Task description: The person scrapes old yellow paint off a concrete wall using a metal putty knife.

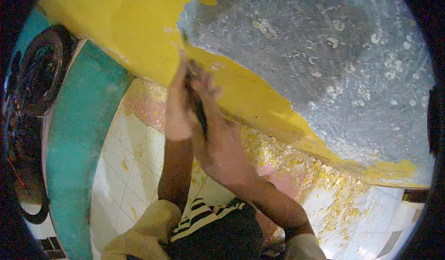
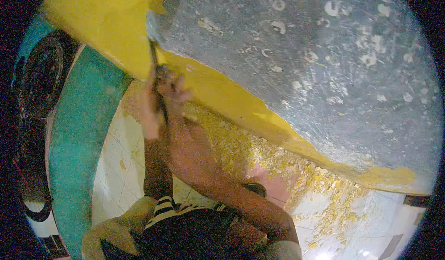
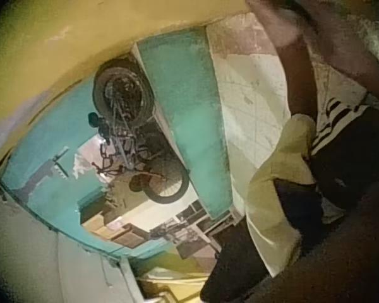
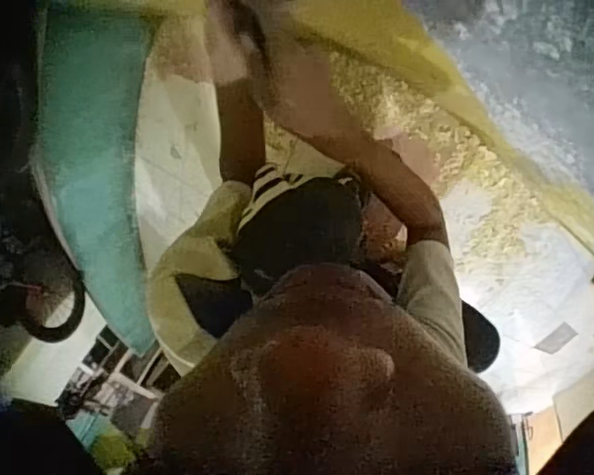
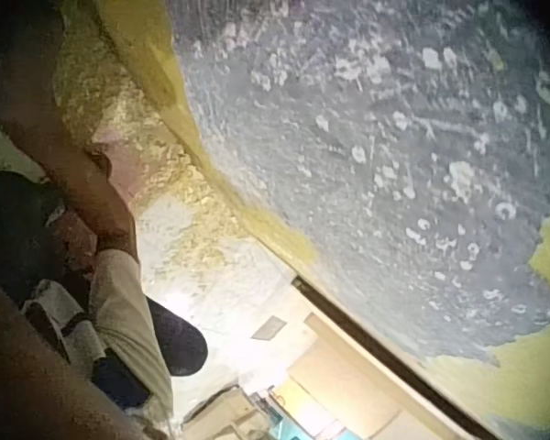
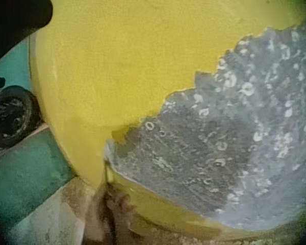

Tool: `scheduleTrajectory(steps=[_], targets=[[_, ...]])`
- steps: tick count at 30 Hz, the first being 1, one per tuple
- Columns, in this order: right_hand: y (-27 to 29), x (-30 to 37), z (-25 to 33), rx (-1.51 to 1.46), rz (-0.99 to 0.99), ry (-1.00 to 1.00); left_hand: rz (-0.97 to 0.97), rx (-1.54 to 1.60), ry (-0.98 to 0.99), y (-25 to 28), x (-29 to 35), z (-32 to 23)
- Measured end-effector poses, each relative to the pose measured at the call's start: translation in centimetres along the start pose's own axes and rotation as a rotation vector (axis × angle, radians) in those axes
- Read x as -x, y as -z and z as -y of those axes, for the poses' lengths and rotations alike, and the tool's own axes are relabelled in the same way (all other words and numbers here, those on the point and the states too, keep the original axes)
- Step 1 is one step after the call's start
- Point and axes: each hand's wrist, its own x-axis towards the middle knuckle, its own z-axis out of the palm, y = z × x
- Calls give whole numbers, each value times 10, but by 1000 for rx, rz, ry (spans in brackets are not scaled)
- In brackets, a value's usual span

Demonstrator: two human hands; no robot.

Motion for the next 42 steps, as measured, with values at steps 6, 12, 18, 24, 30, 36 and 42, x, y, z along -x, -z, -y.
scheduleTrajectory(steps=[6,12,18,24,30,36,42], targets=[[3,12,-10,82,-116,39,-50,-174,-10,-14,3,17],[-14,-40,-11,-97,-20,144,-306,-326,-319,-32,-11,-20],[3,-9,-29,-119,-94,182,-328,-244,-218,-8,-8,15],[103,81,-64,63,-3,-174,59,-14,90,-17,44,142],[165,159,-96,-26,-63,-252,269,133,407,-46,69,222],[196,209,-112,22,-174,-314,295,384,588,-67,97,286],[208,227,-115,84,-219,-366,341,411,603,-68,108,314]])
